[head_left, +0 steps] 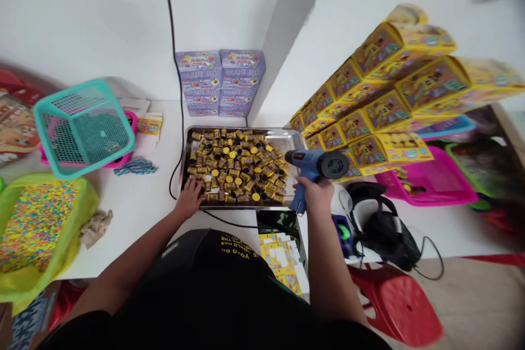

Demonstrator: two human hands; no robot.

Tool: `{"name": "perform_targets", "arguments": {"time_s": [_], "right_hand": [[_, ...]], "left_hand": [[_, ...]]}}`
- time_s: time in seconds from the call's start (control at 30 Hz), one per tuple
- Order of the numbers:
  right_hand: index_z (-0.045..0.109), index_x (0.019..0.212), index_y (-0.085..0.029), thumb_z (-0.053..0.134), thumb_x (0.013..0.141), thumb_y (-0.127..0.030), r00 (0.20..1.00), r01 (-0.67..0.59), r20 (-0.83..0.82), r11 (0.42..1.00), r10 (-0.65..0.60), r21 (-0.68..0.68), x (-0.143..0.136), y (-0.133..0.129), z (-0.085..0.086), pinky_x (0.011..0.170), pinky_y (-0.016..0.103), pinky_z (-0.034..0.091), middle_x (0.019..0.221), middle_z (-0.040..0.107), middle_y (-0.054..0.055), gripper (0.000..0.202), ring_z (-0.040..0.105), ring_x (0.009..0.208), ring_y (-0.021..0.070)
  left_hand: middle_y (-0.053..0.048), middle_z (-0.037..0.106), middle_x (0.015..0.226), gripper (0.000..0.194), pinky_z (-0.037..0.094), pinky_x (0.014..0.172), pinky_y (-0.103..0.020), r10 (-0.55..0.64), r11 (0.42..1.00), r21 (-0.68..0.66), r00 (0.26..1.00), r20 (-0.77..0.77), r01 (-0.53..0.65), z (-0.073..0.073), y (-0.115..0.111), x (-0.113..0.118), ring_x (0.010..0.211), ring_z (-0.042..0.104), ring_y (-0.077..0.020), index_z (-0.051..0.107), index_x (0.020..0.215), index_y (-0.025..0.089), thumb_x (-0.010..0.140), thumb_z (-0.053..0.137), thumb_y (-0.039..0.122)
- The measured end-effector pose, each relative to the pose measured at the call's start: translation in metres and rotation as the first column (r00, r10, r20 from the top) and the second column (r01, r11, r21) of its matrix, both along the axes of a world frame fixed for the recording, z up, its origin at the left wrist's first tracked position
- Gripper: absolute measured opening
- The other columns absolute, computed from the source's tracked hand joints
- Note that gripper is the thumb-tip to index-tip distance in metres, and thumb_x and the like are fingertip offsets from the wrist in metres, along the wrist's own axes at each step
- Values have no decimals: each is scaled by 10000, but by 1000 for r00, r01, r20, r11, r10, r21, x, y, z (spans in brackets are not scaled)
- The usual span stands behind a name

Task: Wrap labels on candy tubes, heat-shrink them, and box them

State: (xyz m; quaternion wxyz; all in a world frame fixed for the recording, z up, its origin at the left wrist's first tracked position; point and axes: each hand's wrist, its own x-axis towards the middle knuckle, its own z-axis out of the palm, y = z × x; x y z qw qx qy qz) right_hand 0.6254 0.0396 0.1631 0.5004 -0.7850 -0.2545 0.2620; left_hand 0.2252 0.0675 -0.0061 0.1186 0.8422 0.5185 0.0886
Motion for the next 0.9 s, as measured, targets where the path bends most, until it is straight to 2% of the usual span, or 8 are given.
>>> {"name": "perform_targets", "arguments": {"time_s": [0.07,0.13,0.33,0.53,0.7,0.77,0.83,0.9], "right_hand": [[621,656,-186,770,501,-341,990,50,-128,997,-57,-55,-3,-24,3,381,303,492,492,627,15,266,619,436,233],[633,657,-179,776,498,-314,979,27,-197,996,-44,-87,-9,-47,5,381,293,485,500,640,17,253,609,424,220],[651,691,-163,762,532,-335,984,-47,-176,987,19,-156,-16,-96,8,395,280,485,508,653,26,259,623,433,219],[643,657,-175,751,538,-337,997,-69,-59,968,56,-241,-3,-112,16,401,284,489,490,644,26,229,635,440,233],[648,658,-174,741,541,-354,983,-119,-167,961,79,-248,-3,-117,22,385,301,482,490,646,33,234,616,418,232],[643,659,-174,740,534,-362,988,-72,-147,970,38,-234,-2,-116,19,398,311,493,486,641,34,246,623,430,240],[631,668,-177,747,502,-342,999,-8,-50,981,-2,-195,-1,-116,14,413,312,501,501,644,27,261,642,462,251],[631,673,-176,751,491,-337,1000,-11,-16,981,8,-192,1,-116,12,411,310,496,511,649,26,271,643,466,251]], "left_hand": [[-241,381,1498,628,359,1093,-554,-4,1000,17,1000,-7,4,0,1,0,1437,256,-397,446,1438,114,896,546,416],[-245,371,1505,632,356,1094,-553,-7,1000,29,1000,-11,7,1,2,1,1441,249,-396,448,1436,107,903,532,435],[-246,347,1519,653,340,1097,-565,-13,999,39,1000,-2,13,4,3,2,1450,223,-398,436,1443,96,922,475,487],[-246,360,1515,658,283,1140,-563,-2,1000,31,1000,14,1,6,3,3,1452,223,-394,449,1433,87,914,480,491],[-237,367,1516,650,272,1149,-564,17,1000,11,1000,26,-17,10,3,4,1454,225,-393,448,1438,98,907,495,471],[-230,373,1515,644,272,1149,-573,18,1000,7,999,35,-19,11,3,5,1455,227,-391,448,1439,111,907,497,469],[-236,371,1515,648,271,1149,-571,17,1000,6,999,37,-17,11,2,5,1454,227,-391,445,1439,103,907,497,468],[-240,360,1519,653,274,1149,-563,15,1000,5,999,31,-15,10,3,3,1454,222,-393,442,1439,94,908,496,470]]}}
